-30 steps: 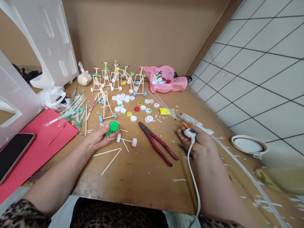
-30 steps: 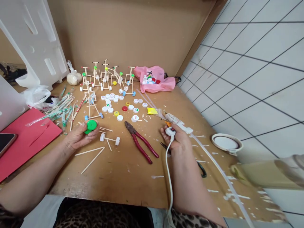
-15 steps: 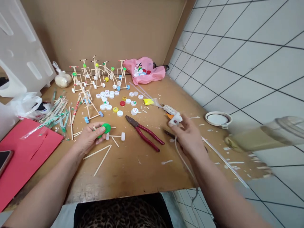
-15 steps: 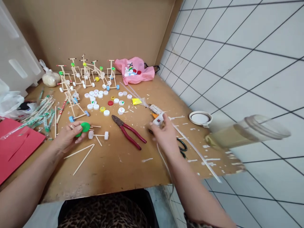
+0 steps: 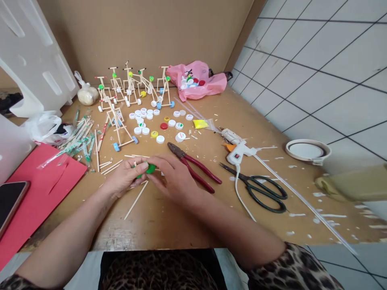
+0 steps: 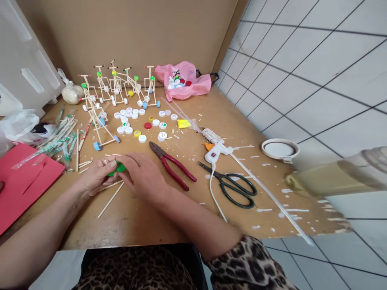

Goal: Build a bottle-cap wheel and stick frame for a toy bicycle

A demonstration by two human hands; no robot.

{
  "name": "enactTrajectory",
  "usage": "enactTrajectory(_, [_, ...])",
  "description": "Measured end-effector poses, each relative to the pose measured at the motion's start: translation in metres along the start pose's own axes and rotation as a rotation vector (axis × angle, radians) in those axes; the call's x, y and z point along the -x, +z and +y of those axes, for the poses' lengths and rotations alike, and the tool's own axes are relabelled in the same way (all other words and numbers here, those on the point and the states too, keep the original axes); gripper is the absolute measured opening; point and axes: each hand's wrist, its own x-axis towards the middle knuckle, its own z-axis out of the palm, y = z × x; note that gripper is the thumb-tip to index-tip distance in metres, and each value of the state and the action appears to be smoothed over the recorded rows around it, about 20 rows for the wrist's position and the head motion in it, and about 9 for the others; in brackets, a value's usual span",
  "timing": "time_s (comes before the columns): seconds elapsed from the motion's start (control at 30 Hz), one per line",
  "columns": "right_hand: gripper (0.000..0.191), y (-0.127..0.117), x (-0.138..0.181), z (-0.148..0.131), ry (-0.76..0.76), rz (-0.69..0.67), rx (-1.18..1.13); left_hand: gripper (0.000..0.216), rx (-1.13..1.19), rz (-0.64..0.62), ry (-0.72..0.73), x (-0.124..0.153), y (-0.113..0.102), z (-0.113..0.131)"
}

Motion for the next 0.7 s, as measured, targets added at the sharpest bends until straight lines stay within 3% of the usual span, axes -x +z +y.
enactTrajectory(0.1, [0.022,0.0,0.0,0.008,0.214,0.047,-0.333,0.054,0.034,-0.014,-0.012,0.002,0.005,0.003])
enactTrajectory(0.23, [0.021,-0.006,-0.006,0.019,0.738,0.037,-1.134,0.049,0.125,0.053,-0.009,0.005,0.009,0.008])
enactTrajectory(0.3, [0.018,-0.009,-0.008,0.022,0.864,0.005,-1.436,0.043,0.085,0.081,0.023,0.006,0.007,0.008])
enactTrajectory(0.43, [0.011,-0.009,-0.008,0.022,0.896,-0.046,-1.661,0.044,-0.145,0.112,0.073,0.006,0.003,0.006])
enactTrajectory(0.57, [0.01,-0.004,-0.008,0.024,0.888,-0.054,-1.689,0.034,-0.398,0.183,0.204,0.007,0.005,0.005])
enactTrajectory(0.7, [0.023,0.0,-0.006,0.026,0.853,-0.056,-1.66,0.029,-0.63,0.247,0.331,0.01,0.009,0.004])
